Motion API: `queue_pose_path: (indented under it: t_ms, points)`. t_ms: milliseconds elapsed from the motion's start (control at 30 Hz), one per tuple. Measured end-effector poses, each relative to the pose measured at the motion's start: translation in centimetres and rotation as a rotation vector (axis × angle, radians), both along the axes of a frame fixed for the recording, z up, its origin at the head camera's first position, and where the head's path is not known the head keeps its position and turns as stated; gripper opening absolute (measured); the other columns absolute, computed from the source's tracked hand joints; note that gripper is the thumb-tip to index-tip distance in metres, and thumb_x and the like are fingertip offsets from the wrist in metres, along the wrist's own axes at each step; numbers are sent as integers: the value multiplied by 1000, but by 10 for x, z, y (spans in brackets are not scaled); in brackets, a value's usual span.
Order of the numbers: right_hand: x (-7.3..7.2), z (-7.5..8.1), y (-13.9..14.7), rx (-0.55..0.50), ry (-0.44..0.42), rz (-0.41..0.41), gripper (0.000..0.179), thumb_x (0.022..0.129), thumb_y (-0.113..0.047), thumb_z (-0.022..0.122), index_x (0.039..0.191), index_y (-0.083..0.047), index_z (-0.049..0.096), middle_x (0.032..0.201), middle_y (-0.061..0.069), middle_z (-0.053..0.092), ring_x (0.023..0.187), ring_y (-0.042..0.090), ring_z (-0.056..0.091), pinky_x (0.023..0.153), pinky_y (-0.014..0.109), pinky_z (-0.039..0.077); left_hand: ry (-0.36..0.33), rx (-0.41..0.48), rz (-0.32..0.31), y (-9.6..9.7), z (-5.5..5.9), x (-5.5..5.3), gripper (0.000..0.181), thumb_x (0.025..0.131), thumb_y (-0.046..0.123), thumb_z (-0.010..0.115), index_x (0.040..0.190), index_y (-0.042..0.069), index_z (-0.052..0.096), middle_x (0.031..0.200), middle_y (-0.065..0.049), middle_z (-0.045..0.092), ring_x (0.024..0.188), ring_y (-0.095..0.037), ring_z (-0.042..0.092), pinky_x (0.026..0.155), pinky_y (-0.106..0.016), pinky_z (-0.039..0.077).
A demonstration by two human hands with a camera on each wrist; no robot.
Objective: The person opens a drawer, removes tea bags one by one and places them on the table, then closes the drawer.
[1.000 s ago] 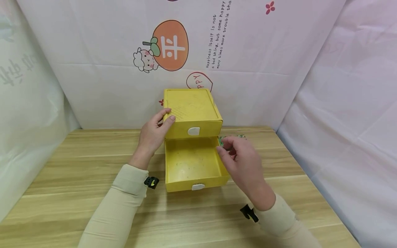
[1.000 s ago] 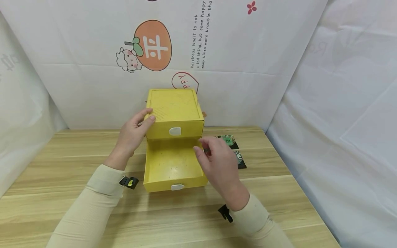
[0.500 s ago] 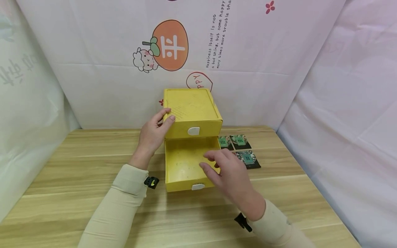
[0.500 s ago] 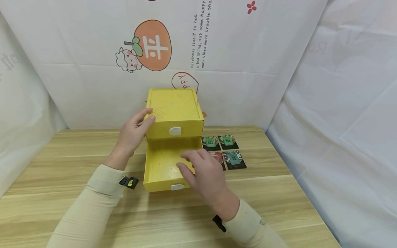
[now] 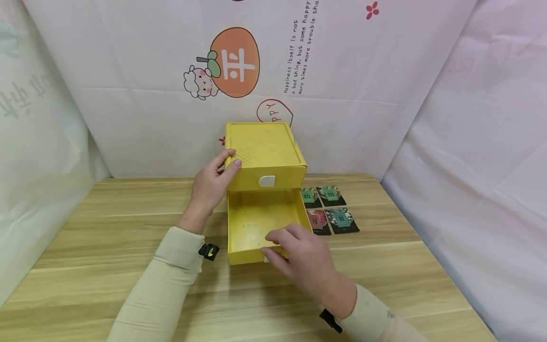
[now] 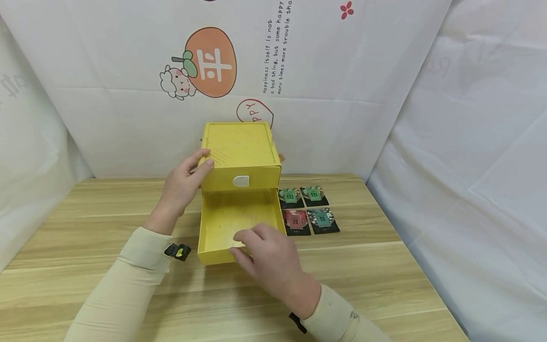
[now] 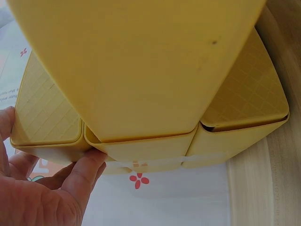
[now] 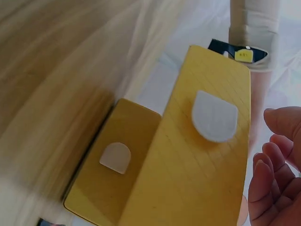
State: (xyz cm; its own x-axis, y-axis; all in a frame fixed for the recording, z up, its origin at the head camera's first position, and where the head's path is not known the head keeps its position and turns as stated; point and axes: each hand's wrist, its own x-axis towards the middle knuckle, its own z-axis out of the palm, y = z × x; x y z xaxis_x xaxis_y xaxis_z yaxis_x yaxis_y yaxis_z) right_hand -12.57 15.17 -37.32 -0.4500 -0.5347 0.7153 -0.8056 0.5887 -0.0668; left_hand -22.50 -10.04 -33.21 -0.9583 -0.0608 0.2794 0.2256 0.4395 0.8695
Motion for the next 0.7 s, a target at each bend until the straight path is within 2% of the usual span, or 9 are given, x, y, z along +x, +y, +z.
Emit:
queue_pose_path:
  t_ms: [300, 467, 700]
  points:
    - [4, -8, -2, 53, 48, 8, 24, 82, -26, 90, 95, -19, 71, 85, -5, 65, 70, 8, 63, 60, 21, 54, 4, 1, 1, 0, 0, -1, 61, 101, 64, 54, 153, 32, 54, 161, -1, 48, 139, -31, 57, 110, -53, 48]
    - [6, -12, -2, 102, 114, -10, 19, 86, -28, 87, 94, -19, 72, 85, -4, 66, 71, 10, 66, 61, 25, 58, 11, -11, 1, 0, -1, -1, 60, 102, 63, 54, 153, 31, 54, 161, -1, 48, 140, -31, 56, 111, -53, 48]
    - [10, -16, -3, 171, 137, -19, 19, 86, -27, 88, 97, -20, 74, 89, -5, 72, 75, 10, 69, 65, 26, 61, 10, -12, 1, 1, 0, -1, 60, 102, 62, 54, 153, 31, 54, 160, -1, 49, 139, -31, 57, 111, -53, 48]
